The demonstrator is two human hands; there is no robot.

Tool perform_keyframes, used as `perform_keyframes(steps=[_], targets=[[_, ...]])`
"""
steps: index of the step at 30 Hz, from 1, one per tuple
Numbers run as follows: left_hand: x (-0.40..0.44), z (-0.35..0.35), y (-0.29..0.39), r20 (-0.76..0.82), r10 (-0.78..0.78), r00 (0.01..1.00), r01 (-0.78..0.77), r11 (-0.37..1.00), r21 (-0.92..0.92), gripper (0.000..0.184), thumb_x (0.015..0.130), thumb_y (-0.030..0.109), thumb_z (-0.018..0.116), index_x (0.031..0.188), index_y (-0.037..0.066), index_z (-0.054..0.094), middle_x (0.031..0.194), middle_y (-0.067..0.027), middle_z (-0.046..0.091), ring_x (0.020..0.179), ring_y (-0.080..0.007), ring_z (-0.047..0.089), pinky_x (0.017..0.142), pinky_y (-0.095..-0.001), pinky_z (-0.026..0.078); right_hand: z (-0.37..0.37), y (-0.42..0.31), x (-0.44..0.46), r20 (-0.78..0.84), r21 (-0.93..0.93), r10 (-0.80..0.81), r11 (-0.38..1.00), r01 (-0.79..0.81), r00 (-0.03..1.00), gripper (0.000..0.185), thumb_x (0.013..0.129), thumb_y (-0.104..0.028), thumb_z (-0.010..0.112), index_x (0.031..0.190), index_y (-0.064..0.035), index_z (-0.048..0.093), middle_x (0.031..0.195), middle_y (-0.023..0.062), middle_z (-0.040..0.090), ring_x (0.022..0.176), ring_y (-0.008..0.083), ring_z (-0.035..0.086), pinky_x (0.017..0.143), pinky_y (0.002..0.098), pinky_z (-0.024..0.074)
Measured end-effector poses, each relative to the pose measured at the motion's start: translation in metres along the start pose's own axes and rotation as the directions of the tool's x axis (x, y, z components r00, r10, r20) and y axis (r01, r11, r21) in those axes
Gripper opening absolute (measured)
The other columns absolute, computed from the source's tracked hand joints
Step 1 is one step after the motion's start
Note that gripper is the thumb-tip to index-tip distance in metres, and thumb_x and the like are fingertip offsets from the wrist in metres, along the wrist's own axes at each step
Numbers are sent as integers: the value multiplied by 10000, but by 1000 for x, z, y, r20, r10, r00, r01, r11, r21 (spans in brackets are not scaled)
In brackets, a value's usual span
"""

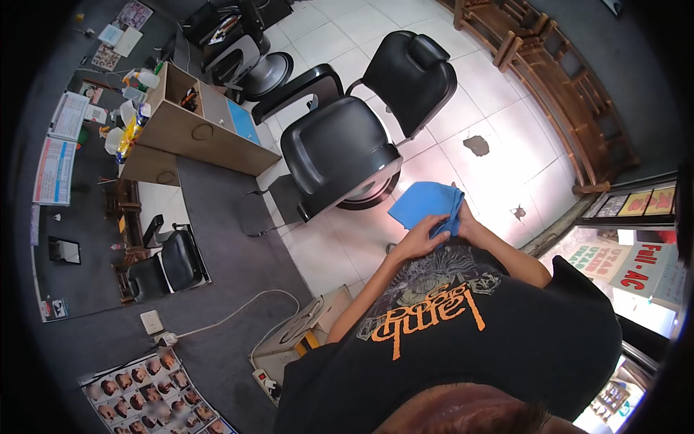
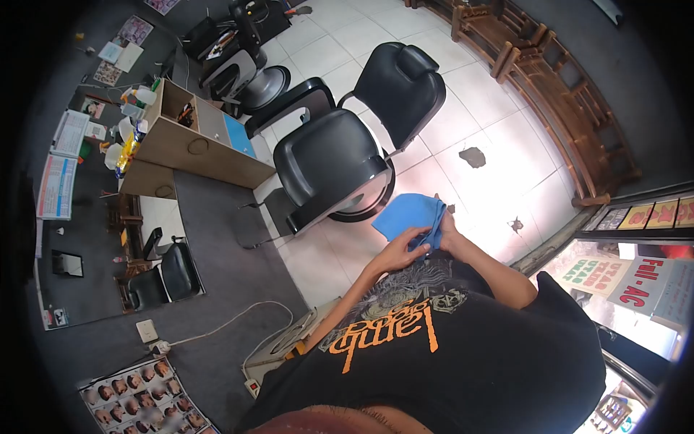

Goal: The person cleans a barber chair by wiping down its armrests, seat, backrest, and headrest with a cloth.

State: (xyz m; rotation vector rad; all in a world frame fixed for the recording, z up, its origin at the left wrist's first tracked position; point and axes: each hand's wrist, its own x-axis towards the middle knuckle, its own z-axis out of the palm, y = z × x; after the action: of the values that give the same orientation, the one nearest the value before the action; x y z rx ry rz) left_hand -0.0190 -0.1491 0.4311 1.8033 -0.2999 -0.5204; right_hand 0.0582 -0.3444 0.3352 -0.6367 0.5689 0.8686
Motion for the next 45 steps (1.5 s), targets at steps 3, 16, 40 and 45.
perform_keyframes(steps=[3, 16, 40, 45], targets=[[14, 5, 19, -18, 20, 1000, -25, 956, -291, 524, 1049, 343, 632, 1459, 31, 540, 1281, -159, 669, 1194, -259, 635, 1038, -372, 488, -12, -27, 11, 103, 46, -39, 998, 34, 994, 754, 942, -774, 528, 1226, -89, 663, 1171, 158, 710, 1078, 318, 692, 995, 527, 560], [142, 52, -14, -533, -490, 690, 119, 803, -584, 341, 1105, 267, 465, 1054, -14, 652, 686, 2, 509, 508, -79, 474, 434, -273, 373, -86, -240, -38, 391, 132, -344, 939, 318, 854, 775, 1044, -645, 438, 1552, -59, 434, 1572, 165, 491, 1420, 338, 500, 1196, 520, 409], [425, -17, -86, -118, -779, 615, -57, 106, -993, 578, 1101, 460, 466, 1475, 21, 430, 1325, -209, 599, 1137, -376, 635, 997, -491, 547, -34, -533, 122, 158, 116, -187, 979, 170, 970, 734, 1024, -672, 482, 1488, -104, 514, 1474, 145, 572, 1339, 332, 558, 1144, 519, 456], [488, -38, -130, 6, -542, 840, -336, -530, -778, 1141, 960, 797, 305, 1590, -107, 9, 1599, -330, 318, 1436, -534, 375, 1206, -614, 361, 46, -600, 221, 160, -263, -261, 918, 297, 952, 627, 1042, -566, 560, 1433, -76, 548, 1339, 111, 646, 1202, 269, 647, 1018, 394, 543]])
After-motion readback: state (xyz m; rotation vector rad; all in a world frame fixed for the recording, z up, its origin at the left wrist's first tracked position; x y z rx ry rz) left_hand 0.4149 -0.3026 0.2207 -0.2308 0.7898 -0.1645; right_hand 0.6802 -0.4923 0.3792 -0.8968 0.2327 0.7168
